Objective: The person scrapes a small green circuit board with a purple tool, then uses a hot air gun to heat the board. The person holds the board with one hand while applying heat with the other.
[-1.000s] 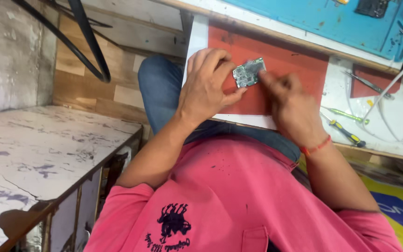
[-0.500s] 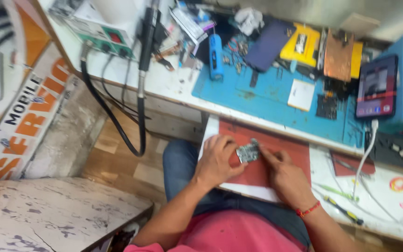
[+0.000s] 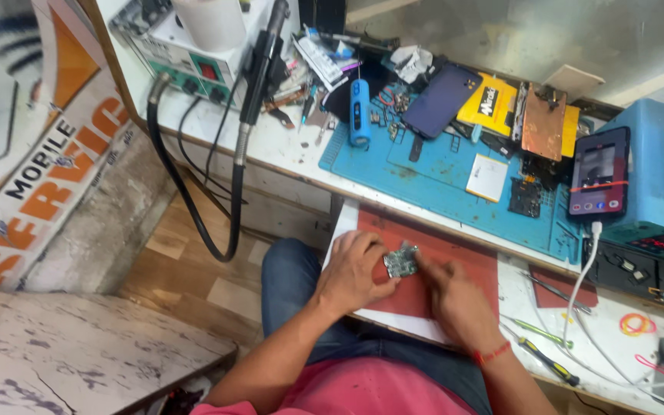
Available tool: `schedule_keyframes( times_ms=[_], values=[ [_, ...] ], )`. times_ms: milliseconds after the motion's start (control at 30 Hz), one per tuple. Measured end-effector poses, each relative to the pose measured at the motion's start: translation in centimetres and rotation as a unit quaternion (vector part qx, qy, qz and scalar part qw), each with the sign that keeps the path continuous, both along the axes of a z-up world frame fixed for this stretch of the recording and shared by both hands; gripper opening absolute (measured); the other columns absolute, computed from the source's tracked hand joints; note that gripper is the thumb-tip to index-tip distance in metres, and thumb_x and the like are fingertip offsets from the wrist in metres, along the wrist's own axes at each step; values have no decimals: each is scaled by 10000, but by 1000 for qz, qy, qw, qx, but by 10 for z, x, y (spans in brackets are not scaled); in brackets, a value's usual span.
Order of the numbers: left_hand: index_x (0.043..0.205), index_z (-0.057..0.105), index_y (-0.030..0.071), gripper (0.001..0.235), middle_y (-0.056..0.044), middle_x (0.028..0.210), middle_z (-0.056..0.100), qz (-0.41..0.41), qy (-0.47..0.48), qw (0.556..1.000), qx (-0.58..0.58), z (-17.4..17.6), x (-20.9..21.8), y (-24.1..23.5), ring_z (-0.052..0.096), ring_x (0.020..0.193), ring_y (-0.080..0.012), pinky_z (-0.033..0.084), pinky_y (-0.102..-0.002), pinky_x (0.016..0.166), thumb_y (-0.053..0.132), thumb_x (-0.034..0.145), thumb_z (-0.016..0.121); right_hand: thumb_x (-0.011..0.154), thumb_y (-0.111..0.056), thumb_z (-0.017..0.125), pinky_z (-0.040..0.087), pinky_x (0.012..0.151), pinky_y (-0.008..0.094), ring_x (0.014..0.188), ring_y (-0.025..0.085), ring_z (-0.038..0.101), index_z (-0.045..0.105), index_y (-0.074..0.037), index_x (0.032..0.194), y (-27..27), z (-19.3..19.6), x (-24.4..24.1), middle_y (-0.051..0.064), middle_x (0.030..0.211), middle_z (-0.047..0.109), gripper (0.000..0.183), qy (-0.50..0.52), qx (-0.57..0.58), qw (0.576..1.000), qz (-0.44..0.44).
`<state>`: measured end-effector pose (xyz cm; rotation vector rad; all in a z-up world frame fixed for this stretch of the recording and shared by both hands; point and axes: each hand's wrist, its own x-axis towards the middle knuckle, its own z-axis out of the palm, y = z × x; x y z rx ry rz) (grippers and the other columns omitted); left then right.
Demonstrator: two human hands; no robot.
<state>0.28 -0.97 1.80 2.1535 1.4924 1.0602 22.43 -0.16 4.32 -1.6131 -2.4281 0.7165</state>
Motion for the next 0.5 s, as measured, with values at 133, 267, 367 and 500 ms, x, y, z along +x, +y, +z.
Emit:
schedule_keyframes(
  times_ms=[133,267,367,500],
  values=[
    [1073,688,15,506,-114,1157,593,1,1,1000,13,0,-1,7,546,1133,-324,427,-471,1011,315,704,862,929,-144,535,556,741,496,857,398,687,565,-262,1458,14,6,-3,159,1052,659,542,-26,-41,999,-2],
    [1026,684,14,479,-150,1175,578,24,3,999,-22,-3,3,-1,530,1147,-342,437,-468,998,324,711,869,989,-148,510,543,727,507,843,412,671,561,-237,1444,9,6,4,181,1043,647,467,-43,-8,997,-62],
    [995,667,3,492,-176,1223,568,42,11,999,-8,-1,4,5,513,1168,-356,436,-468,1008,325,683,869,860,-49,505,558,718,492,801,398,681,531,-221,1458,10,6,5,172,1062,645,623,-29,-33,998,45],
    [1005,673,16,493,-154,1240,579,30,10,999,-15,-1,1,5,513,1175,-352,433,-469,1010,336,689,874,875,-59,512,554,731,495,822,405,676,575,-223,1430,3,4,2,177,1062,653,582,-10,33,999,5]
  ],
)
